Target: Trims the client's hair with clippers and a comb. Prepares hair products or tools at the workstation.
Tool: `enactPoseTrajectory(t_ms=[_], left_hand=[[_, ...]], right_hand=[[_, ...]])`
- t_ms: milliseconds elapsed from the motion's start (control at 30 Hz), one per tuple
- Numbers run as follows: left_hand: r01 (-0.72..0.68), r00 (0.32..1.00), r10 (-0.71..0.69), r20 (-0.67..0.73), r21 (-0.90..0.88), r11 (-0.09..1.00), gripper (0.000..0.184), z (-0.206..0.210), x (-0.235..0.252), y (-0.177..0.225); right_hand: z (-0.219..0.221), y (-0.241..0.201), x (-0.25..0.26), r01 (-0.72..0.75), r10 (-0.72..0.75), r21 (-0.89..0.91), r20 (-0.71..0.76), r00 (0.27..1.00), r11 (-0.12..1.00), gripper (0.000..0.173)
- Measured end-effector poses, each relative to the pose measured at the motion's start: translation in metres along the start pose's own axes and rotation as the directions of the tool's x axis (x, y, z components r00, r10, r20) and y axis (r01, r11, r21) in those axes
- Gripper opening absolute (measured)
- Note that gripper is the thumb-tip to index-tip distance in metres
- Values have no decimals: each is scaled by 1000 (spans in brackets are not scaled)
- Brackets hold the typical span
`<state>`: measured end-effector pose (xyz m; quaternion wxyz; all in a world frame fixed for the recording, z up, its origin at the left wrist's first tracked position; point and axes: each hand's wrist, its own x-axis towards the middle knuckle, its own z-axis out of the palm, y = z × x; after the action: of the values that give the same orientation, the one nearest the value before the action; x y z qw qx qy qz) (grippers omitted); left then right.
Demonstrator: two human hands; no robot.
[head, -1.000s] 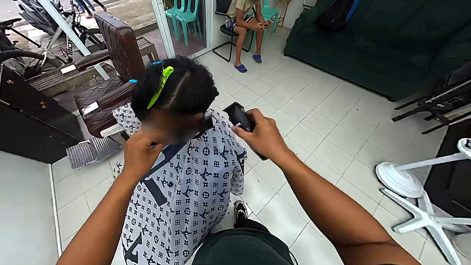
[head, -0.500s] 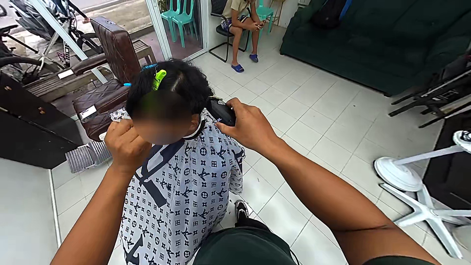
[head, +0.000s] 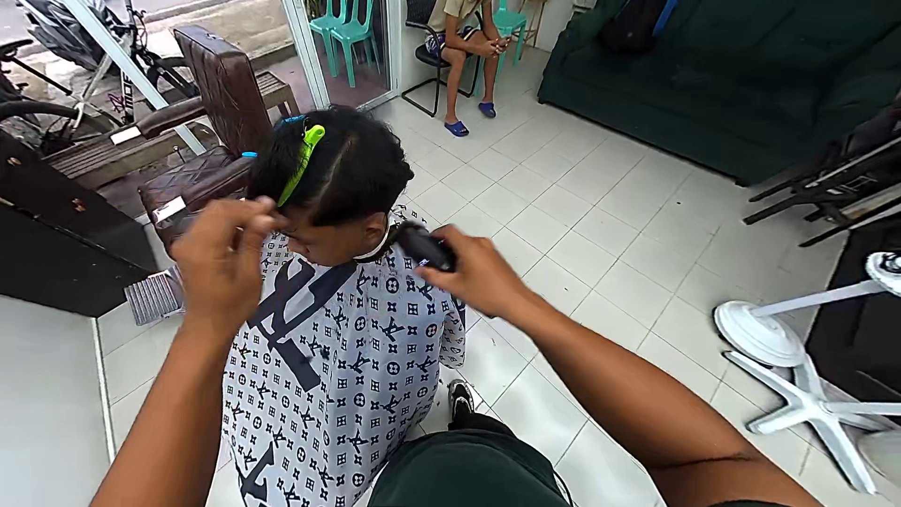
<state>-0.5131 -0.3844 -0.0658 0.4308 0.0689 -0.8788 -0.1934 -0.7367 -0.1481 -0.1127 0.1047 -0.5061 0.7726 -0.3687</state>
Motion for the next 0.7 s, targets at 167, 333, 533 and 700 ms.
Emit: enactPoseTrajectory(t_ms=[167, 333, 533, 700], left_hand=[[55, 967, -75, 242, 90, 994, 22, 41, -43, -35], [127, 984, -144, 107, 150, 981, 24, 43, -37, -33], [-34, 993, 54, -107, 182, 983, 25, 36, -6, -24], [-354, 912, 405, -61, 379, 855, 11, 34, -10, -33]], right_hand=[[-29, 19, 6, -152, 142, -43, -178, 974, 988, 44], [-34, 3, 10, -126, 107, -108, -165, 980, 986, 43], [-41, -15, 23, -104, 89, -198, -80, 993, 975, 46], [-41, -26, 26, -61, 45, -251, -68, 997, 966, 47]])
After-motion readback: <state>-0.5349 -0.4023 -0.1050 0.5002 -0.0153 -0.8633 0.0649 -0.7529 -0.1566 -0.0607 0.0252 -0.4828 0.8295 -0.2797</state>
